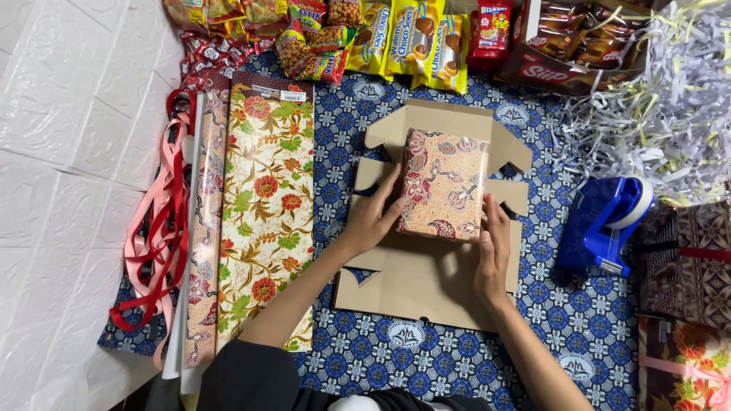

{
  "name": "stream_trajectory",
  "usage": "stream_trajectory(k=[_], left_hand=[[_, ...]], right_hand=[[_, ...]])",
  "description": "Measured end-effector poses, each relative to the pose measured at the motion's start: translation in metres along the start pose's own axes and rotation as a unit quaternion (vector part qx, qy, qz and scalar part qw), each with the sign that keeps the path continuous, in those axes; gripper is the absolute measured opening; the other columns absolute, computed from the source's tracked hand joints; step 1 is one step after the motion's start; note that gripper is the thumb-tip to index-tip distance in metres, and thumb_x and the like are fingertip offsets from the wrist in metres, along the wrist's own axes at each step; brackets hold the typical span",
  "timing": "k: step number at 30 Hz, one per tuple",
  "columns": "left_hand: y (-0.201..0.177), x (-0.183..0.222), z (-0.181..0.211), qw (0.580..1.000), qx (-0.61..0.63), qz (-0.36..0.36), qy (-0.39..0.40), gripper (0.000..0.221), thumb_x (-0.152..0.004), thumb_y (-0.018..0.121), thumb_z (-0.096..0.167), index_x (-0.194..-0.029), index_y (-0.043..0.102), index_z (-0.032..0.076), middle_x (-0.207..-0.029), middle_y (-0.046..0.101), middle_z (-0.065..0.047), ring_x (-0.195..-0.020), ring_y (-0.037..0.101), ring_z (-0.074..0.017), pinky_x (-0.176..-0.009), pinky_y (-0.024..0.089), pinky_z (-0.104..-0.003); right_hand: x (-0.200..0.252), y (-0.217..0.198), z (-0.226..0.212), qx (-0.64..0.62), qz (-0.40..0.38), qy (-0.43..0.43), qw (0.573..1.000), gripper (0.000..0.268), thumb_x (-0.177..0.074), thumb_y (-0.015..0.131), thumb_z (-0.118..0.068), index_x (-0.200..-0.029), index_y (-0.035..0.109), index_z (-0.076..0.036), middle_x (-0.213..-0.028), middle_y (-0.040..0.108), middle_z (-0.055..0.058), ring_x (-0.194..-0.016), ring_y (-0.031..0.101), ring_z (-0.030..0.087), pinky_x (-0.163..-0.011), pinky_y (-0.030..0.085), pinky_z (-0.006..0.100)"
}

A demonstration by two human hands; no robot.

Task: Wrapping a food roll or small box in decorative paper and tying it with a ribbon.

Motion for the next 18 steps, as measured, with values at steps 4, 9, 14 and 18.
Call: stream_trajectory(k=[4,9,14,18], left_hand=[[-0.024,-0.010,-0.005,0.991,0.124,0.048,-0.004,0.059,-0.104,0.043,0.034,-0.156,0.027,0.011,-0.154,0.036,-0.025,-0.141,0.034,-0.0424,-0.110,0.038,-0.051],[-0.096,-0.011,0.005,0.968,0.138,0.206,0.027,0.041,-0.104,0.042,0.028,-0.139,0.044,0.008,-0.128,0.061,-0.019,-0.120,0.059,-0.0302,-0.099,0.049,-0.040],[-0.166,0.009,0.004,0.936,0.085,0.338,0.046,0.031,-0.105,0.040,0.022,-0.132,0.046,0.009,-0.116,0.064,-0.014,-0.110,0.063,-0.0245,-0.093,0.049,-0.033],[-0.214,0.041,0.012,0.887,-0.059,0.457,0.026,0.021,-0.103,0.043,0.021,-0.119,0.054,0.013,-0.102,0.069,-0.007,-0.094,0.069,-0.0177,-0.081,0.049,-0.030]], right_hand=[[0.000,0.000,-0.003,-0.002,0.052,0.019,0.998,0.056,-0.103,0.023,-0.030,-0.155,0.027,-0.010,-0.147,0.026,0.018,-0.137,0.035,0.038,-0.110,0.034,0.053],[-0.001,0.001,-0.005,-0.056,0.060,0.003,0.997,0.051,-0.103,0.031,-0.030,-0.147,0.029,-0.005,-0.144,0.029,0.014,-0.134,0.038,0.030,-0.104,0.038,0.042],[0.001,0.001,-0.007,-0.043,0.055,-0.012,0.997,0.049,-0.099,0.041,-0.025,-0.144,0.033,-0.008,-0.144,0.034,0.013,-0.133,0.039,0.031,-0.105,0.036,0.045],[0.001,0.000,-0.005,-0.039,0.062,-0.007,0.997,0.043,-0.100,0.036,-0.023,-0.140,0.034,-0.007,-0.140,0.036,0.013,-0.130,0.041,0.030,-0.103,0.036,0.044]])
Point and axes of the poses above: each hand's wrist, its own x-axis away from the middle knuckle, its own y-axis out of the palm, z = x × y, the point moved 1 cm from there along -x, towards the middle knuckle
